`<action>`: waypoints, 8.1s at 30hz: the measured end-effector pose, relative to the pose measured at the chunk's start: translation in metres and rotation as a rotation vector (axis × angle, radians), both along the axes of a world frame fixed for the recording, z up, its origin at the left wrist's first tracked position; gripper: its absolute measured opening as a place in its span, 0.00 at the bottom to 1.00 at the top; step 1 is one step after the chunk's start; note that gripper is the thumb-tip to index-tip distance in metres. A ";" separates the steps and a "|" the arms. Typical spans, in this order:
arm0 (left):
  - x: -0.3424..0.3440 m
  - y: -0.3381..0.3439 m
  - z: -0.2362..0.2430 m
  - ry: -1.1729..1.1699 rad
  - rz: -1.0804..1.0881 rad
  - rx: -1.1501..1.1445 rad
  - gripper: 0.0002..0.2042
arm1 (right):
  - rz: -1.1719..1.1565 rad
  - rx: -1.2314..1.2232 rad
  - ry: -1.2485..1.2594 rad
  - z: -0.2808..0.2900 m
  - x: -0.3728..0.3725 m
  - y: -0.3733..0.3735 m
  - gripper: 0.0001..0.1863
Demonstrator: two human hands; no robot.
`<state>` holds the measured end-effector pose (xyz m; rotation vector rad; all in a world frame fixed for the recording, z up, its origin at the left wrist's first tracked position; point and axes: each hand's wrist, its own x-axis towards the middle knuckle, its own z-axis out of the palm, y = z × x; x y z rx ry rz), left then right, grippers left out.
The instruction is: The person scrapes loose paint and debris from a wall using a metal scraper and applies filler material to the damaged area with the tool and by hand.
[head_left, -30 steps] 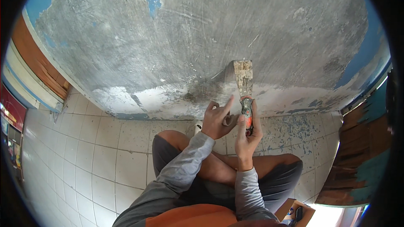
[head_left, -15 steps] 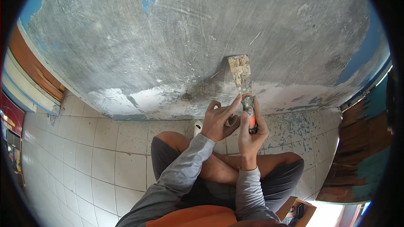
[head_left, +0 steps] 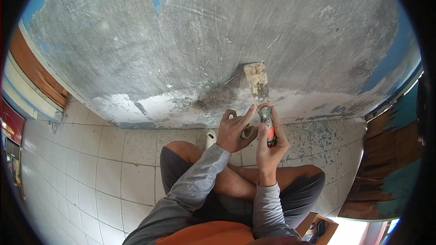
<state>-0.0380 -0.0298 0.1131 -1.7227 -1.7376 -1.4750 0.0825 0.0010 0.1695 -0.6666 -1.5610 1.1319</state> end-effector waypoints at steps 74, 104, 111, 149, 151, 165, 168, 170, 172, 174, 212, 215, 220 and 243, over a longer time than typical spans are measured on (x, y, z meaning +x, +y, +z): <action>-0.009 0.005 -0.014 -0.059 0.049 -0.366 0.14 | -0.042 0.059 -0.308 -0.019 0.002 -0.003 0.24; -0.014 0.040 -0.119 -0.636 -0.082 -0.486 0.14 | -0.259 -0.091 -0.126 -0.182 0.041 0.019 0.20; -0.022 0.041 -0.131 -0.724 -0.169 -0.507 0.09 | -0.224 -0.114 -0.132 -0.185 0.042 0.020 0.18; -0.021 0.041 -0.123 -0.753 -0.068 -0.442 0.13 | -0.180 -0.149 -0.144 -0.185 0.043 0.019 0.16; -0.025 0.040 -0.124 -0.739 -0.066 -0.447 0.13 | -0.189 -0.134 -0.142 -0.185 0.041 0.018 0.17; -0.021 0.041 -0.118 -0.852 -0.048 -0.446 0.12 | -0.154 -0.140 -0.199 -0.187 0.040 0.019 0.17; -0.025 0.040 -0.117 -0.830 -0.040 -0.457 0.12 | -0.161 -0.142 -0.200 -0.187 0.038 0.018 0.17; -0.025 0.040 -0.120 -0.804 -0.018 -0.440 0.12 | -0.158 -0.139 -0.205 -0.187 0.039 0.017 0.17; -0.020 0.041 -0.120 -0.805 -0.029 -0.442 0.13 | -0.159 -0.138 -0.212 -0.188 0.043 0.017 0.17; -0.020 0.042 -0.121 -0.802 -0.036 -0.440 0.13 | -0.156 -0.155 -0.197 -0.188 0.045 0.018 0.17; -0.031 0.002 -0.002 -1.117 -0.034 0.163 0.13 | 0.248 -0.108 -0.195 -0.092 0.006 -0.003 0.21; -0.043 0.000 0.000 -1.125 -0.084 0.125 0.15 | 0.241 -0.108 -0.238 -0.082 0.004 -0.008 0.23; -0.052 -0.005 0.014 -1.079 -0.124 0.164 0.15 | 0.230 -0.039 -0.193 -0.057 -0.009 -0.020 0.26; -0.044 0.002 0.006 -0.986 -0.144 0.255 0.12 | 0.190 -0.188 -0.132 -0.068 -0.034 -0.039 0.29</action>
